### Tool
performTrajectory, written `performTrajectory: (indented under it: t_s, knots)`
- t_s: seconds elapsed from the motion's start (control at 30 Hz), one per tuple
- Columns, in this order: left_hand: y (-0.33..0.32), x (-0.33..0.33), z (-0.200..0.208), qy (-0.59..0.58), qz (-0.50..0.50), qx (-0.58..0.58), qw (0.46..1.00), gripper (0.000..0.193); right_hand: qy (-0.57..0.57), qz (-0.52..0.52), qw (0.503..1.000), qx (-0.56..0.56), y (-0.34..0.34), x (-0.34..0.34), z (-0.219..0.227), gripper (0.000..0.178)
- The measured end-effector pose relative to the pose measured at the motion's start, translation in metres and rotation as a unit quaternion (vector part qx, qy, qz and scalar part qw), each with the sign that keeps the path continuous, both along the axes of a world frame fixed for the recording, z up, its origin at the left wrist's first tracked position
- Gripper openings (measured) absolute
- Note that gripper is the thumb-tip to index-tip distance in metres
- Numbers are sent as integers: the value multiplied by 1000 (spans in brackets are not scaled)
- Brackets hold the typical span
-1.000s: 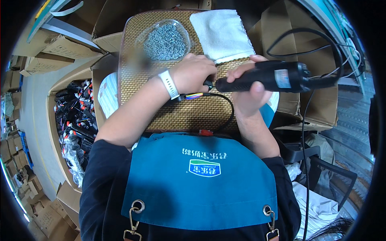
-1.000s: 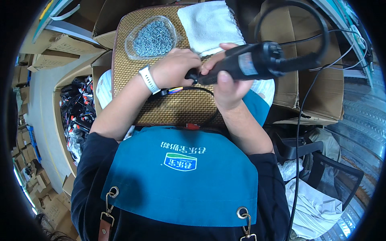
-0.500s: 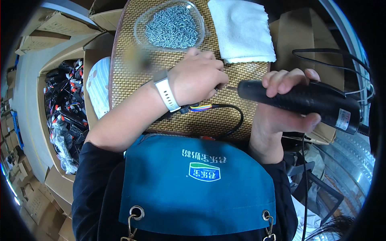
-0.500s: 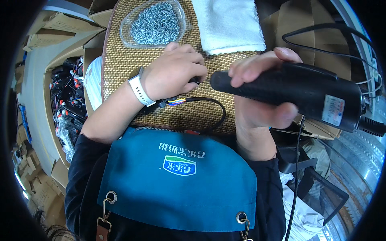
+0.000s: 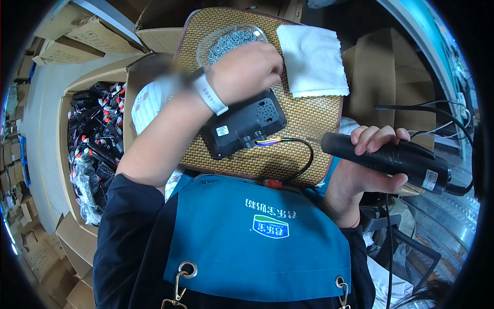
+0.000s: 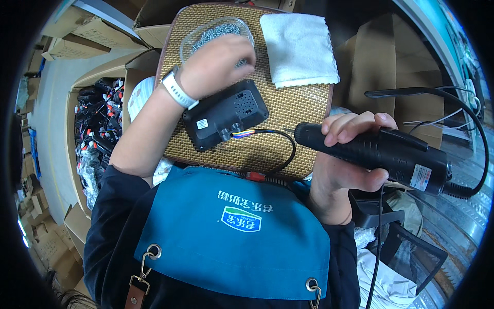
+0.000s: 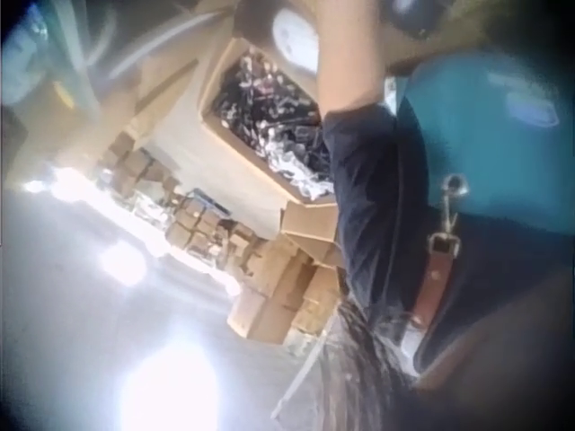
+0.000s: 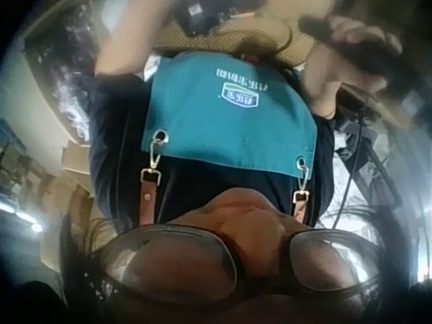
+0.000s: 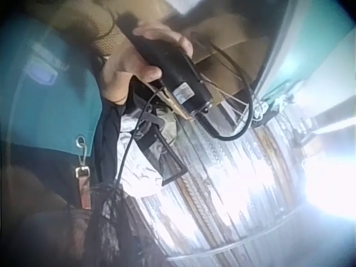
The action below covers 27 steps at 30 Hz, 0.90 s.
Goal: The person assembles a black plastic electronic housing by securing its plastic parts and a circuit board with screws, using an electric screwdriver.
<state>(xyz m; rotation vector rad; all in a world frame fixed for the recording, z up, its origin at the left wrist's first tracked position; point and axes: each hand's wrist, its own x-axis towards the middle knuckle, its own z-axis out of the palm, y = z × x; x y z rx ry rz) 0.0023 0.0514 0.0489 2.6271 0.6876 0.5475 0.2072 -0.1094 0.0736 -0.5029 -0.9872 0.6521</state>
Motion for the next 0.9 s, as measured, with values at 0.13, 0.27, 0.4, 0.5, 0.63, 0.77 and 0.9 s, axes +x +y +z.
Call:
performTrajectory:
  t_s: [0.13,0.27,0.4,0.5,0.63,0.77,0.9]
  knots:
    - [2,-35,-17,-41,111,119,986,30,-11,22,1000,-5,7,-4,7,77]
    - [-76,-81,20,75,182,-34,980,54,-22,7,1000,-19,6,-1,8,76]
    - [-128,-92,14,133,166,-80,974,77,-10,33,999,-22,19,-1,15,76]
    - [-126,-82,2,106,145,-58,982,74,-44,48,997,-35,40,-6,23,76]
    - [-107,-52,-22,18,8,-32,999,70,-96,79,990,-67,60,-31,31,78]
    - [-100,-29,-30,-57,-35,9,998,62,-158,67,978,-116,73,-58,9,78]
    - [-99,-36,-30,-76,73,-119,987,50,-80,103,987,-98,77,-59,-11,73]
